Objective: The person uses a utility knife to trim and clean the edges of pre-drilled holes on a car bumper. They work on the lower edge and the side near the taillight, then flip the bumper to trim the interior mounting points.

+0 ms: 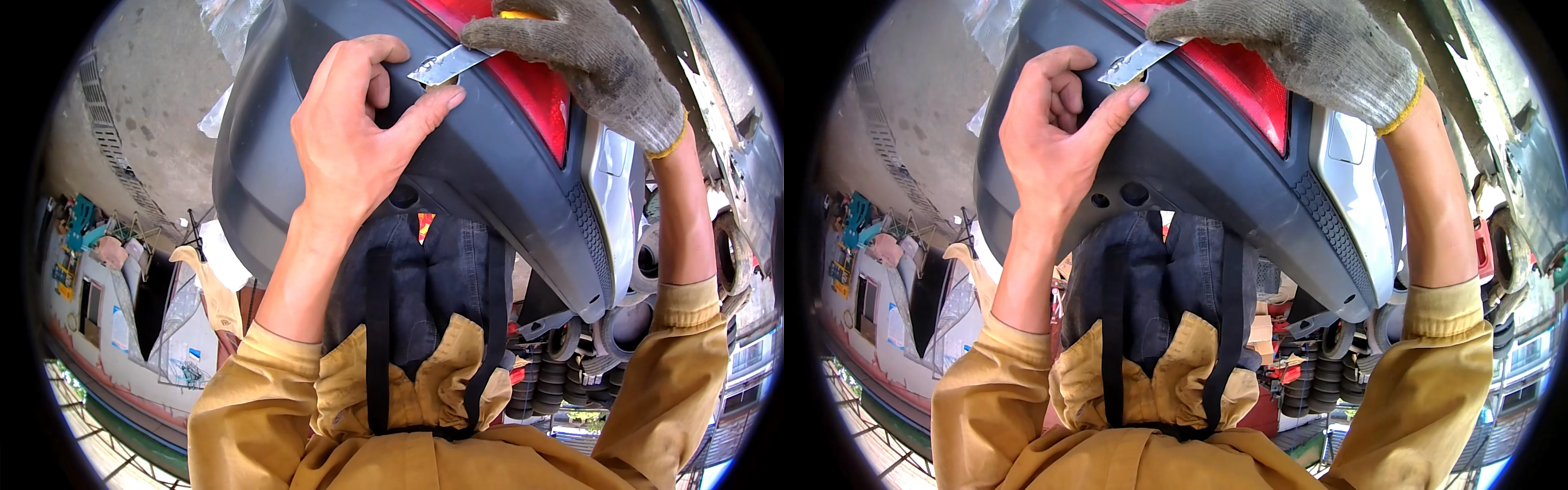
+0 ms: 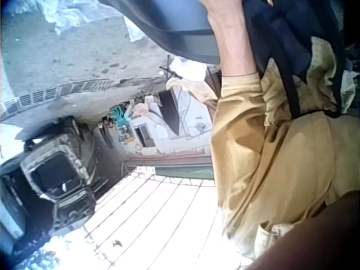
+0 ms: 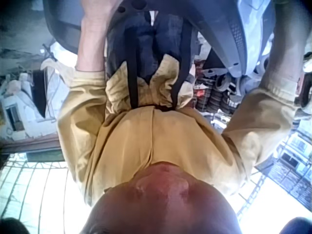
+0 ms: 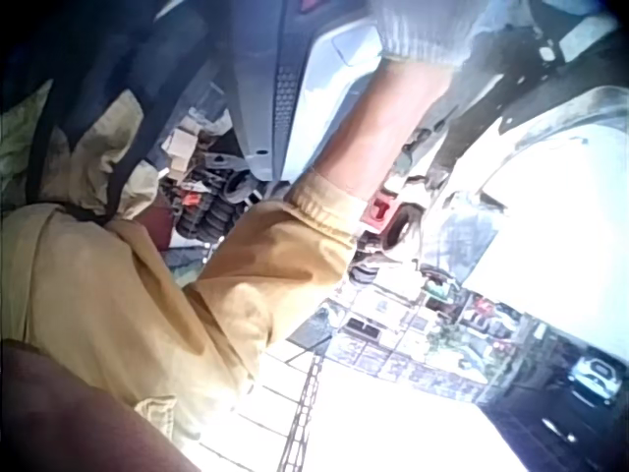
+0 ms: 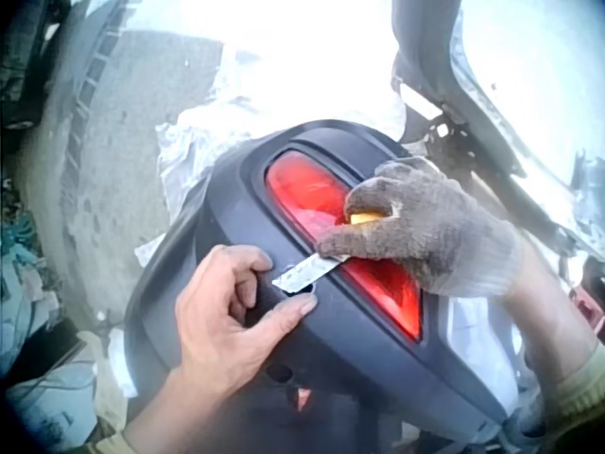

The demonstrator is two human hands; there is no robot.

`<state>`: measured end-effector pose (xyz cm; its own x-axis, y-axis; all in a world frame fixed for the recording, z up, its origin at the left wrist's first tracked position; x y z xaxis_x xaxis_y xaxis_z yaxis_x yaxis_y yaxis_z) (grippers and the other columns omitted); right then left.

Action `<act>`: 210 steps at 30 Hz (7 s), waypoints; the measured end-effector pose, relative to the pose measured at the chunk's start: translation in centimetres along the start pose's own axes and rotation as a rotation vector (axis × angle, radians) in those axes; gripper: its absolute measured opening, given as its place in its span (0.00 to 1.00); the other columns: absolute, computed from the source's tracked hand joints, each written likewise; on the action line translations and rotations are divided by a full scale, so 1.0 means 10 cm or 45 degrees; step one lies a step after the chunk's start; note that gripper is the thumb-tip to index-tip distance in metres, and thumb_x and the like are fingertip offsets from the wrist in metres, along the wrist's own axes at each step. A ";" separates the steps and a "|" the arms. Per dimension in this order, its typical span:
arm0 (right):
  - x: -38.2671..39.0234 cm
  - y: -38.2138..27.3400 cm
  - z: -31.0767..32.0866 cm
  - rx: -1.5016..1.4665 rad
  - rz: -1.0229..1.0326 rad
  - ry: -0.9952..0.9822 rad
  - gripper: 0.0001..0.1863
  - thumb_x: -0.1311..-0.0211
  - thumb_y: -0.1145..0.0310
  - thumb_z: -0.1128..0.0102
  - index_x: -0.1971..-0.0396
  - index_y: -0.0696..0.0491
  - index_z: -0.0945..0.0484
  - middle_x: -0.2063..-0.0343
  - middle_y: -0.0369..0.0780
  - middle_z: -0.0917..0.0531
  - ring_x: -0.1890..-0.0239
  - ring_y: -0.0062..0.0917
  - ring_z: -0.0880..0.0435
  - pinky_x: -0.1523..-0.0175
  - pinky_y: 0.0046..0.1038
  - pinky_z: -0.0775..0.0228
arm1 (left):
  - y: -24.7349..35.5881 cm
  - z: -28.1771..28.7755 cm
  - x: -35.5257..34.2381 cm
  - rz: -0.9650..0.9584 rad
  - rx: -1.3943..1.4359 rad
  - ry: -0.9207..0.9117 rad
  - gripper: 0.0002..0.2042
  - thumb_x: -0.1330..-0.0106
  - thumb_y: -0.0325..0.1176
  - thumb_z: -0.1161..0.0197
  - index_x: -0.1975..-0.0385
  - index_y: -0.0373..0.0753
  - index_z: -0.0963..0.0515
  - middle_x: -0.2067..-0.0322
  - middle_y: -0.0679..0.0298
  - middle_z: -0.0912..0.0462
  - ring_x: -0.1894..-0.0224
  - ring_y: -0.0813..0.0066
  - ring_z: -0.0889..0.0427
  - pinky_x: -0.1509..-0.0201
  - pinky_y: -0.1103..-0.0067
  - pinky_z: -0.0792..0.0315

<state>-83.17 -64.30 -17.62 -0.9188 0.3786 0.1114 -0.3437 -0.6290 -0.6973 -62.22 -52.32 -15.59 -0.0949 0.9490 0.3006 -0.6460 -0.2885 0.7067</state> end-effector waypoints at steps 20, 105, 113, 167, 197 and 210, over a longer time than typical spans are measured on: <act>1.10 -0.43 -0.03 0.097 -0.631 0.409 0.26 0.38 0.76 0.41 0.40 0.41 0.17 0.55 0.43 0.16 0.53 0.41 0.17 0.49 0.38 0.25 | 0.26 -0.12 0.07 0.049 -0.383 -0.185 0.10 0.30 0.32 0.34 0.54 0.37 0.15 0.70 0.59 0.25 0.69 0.60 0.21 0.61 0.68 0.26; 2.73 -4.25 -3.40 -1.008 -2.867 1.306 0.17 0.30 0.54 0.42 0.61 0.53 0.16 0.72 0.48 0.13 0.66 0.42 0.12 0.59 0.41 0.24 | -0.49 -0.44 -0.32 0.437 0.198 -0.602 0.15 0.27 0.39 0.35 0.62 0.29 0.17 0.86 0.64 0.24 0.86 0.76 0.25 0.81 0.79 0.33; 3.48 -4.13 -3.77 -1.182 -2.896 2.017 0.16 0.32 0.59 0.41 0.60 0.57 0.16 0.65 0.49 0.13 0.63 0.41 0.15 0.55 0.39 0.25 | 0.20 -0.65 0.97 -0.441 -0.558 -0.284 0.37 0.34 0.43 0.28 0.29 0.34 0.34 0.38 0.44 0.31 0.37 0.46 0.30 0.33 0.58 0.35; 6.61 -1.85 -5.02 -1.357 0.849 2.753 0.29 0.32 0.53 0.39 0.37 0.55 0.26 0.39 0.42 0.19 0.40 0.34 0.20 0.31 0.44 0.31 | -0.94 -2.48 1.69 -0.496 2.430 -0.142 0.24 0.20 0.46 0.47 0.33 0.35 0.29 0.34 0.57 0.24 0.33 0.59 0.26 0.25 0.63 0.36; 6.78 -4.09 -4.74 -1.022 0.827 2.521 0.25 0.48 0.76 0.48 0.47 0.61 0.22 0.50 0.45 0.16 0.45 0.37 0.17 0.33 0.46 0.26 | -0.63 -0.14 2.97 -0.638 2.079 0.612 0.07 0.40 0.29 0.37 0.74 0.36 0.28 0.77 0.60 0.24 0.75 0.62 0.18 0.69 0.67 0.19; 5.88 -3.46 -4.89 -1.385 0.936 2.568 0.25 0.51 0.86 0.49 0.50 0.63 0.22 0.54 0.44 0.15 0.49 0.36 0.15 0.37 0.44 0.22 | -2.35 -0.21 1.91 -0.229 1.782 0.589 0.09 0.39 0.33 0.37 0.69 0.34 0.26 0.68 0.57 0.23 0.65 0.58 0.20 0.57 0.62 0.21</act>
<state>-115.85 12.94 -21.60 0.6668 0.6848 -0.2940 0.6010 -0.7274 -0.3313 -50.47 -27.12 -27.76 -0.4946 0.8623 0.1089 0.5354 0.2036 0.8197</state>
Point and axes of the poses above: each hand's wrist, its own x-axis away from the middle knuckle, its own z-axis out of the back of the hand, y = z × x, the point moved 2 cm from there along -x, towards the middle knuckle
